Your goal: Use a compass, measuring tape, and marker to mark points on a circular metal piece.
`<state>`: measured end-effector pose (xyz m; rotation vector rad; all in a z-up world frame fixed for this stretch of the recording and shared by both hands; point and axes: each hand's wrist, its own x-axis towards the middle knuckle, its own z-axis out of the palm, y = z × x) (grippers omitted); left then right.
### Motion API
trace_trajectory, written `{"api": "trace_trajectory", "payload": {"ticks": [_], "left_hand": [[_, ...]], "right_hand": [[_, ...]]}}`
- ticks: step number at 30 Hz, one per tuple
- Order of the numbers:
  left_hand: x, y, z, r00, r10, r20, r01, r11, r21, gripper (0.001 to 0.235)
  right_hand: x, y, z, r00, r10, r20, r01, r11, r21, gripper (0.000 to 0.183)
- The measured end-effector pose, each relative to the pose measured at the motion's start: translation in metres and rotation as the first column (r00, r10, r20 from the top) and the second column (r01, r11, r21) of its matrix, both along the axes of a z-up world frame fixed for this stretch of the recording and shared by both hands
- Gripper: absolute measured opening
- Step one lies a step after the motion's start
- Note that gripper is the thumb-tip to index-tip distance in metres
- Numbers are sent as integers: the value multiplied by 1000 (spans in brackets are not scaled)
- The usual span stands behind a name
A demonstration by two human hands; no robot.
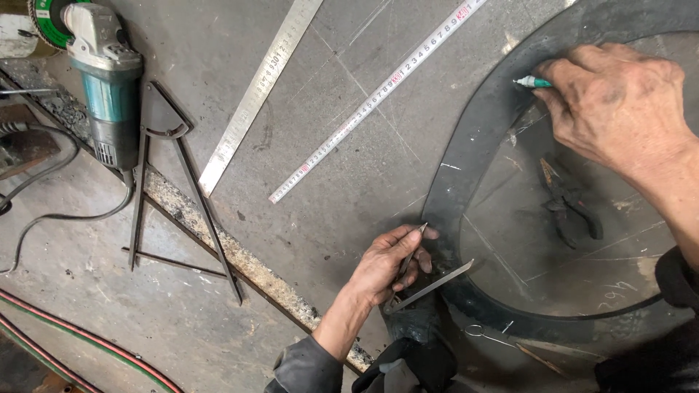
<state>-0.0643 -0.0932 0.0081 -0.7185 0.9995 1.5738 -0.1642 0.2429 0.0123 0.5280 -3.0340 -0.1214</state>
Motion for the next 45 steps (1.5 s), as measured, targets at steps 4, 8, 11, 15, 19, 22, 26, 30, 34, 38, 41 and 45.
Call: {"api": "trace_trajectory", "payload": {"ticks": [4,8,11,15,19,22,26,30,34,38,41,45], "left_hand": [[-1,0,0,1000,-3,1,3,1000,-2,35],[0,-1,-2,1000,3,-1,-3,1000,4,35],[0,-2,-4,1000,22,18,-22,1000,21,34],[1,-2,-3,1000,19,17,-20,1000,18,34],[-2,0,-2,1000,4,18,-5,1000,6,33],[-1,1,-3,1000,15,14,-16,999,35,33],[-1,0,-4,1000,17,15,-18,999,43,33],[0,-3,-4,1000,21,17,-21,999,34,34],[-1,-3,-5,999,27,24,-27,999,35,34],[-3,0,-3,1000,2,16,-2,1000,15,34],[-5,1,-2,1000,-16,21,16,1000,10,35],[-5,-2,-4,1000,-12,28,12,1000,13,36]], "right_hand": [[1,0,-1,1000,-5,17,6,999,-41,17],[-4,-5,6,1000,-1,27,2,1000,-10,17],[-9,-11,14,1000,0,11,0,1000,-3,17],[-10,-15,17,999,-5,52,2,999,51,15],[-11,-17,16,988,-2,157,-17,993,119,12],[-11,-18,14,985,-10,170,-14,990,142,6],[-10,-11,8,994,47,104,-61,989,137,11],[-12,-14,13,986,46,160,-70,987,147,6],[-15,-17,18,994,78,71,-86,989,121,8],[-13,-16,14,993,67,101,-84,980,179,8],[-10,-12,10,987,22,161,-52,981,186,11],[-14,-17,16,989,46,142,-68,986,152,9]]}}
